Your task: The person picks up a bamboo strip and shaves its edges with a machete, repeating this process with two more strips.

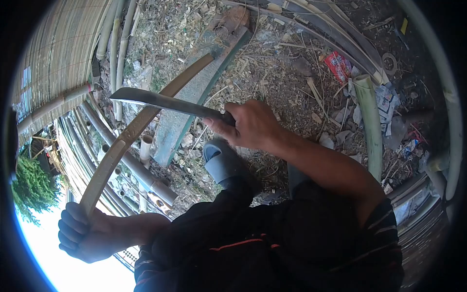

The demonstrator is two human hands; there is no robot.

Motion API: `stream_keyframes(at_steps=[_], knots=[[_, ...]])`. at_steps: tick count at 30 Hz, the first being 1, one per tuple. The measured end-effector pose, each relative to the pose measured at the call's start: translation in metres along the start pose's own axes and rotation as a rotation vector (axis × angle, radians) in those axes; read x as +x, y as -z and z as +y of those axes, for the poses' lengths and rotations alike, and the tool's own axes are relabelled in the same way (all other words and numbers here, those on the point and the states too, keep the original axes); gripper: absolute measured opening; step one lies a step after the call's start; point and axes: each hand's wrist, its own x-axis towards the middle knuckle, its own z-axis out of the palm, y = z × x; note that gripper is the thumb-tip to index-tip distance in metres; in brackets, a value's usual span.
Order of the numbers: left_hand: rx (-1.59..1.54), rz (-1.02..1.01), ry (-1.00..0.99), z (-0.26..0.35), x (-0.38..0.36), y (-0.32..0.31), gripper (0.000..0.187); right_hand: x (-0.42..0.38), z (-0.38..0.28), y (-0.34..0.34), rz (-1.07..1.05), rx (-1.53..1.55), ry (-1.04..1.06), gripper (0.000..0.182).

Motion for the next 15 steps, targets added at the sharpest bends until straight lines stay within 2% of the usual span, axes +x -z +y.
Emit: stream_keyframes(at_steps=[1,2,5,6,11,13,15], knots=[[-0.047,-0.037,0.042,0.0,0.003,0.003,0.039,0.005,0.013,-0.005,0.045,-0.05,0.089,0.067],[-0.05,-0.031,0.045,0.0,0.004,0.006,0.039,0.018,0.028,-0.005,0.015,0.024,-0.21,0.068],[-0.051,0.002,0.029,-0.001,0.002,0.002,0.039,0.024,0.018,0.017,-0.027,-0.067,-0.301,0.068],[-0.031,0.038,0.034,0.0,0.0,0.001,0.039,0.012,0.014,0.016,-0.029,-0.126,-0.192,0.071],[-0.091,-0.051,0.062,0.0,0.004,0.008,0.042,0.025,0.06,0.016,0.096,-0.203,-0.327,0.074],[-0.032,0.068,0.007,0.0,-0.001,-0.002,0.042,0.02,0.037,0.024,-0.016,-0.178,-0.38,0.075],[0.028,0.086,-0.003,0.004,0.005,0.005,0.042,0.016,0.047,0.012,0.044,-0.202,-0.326,0.074]])
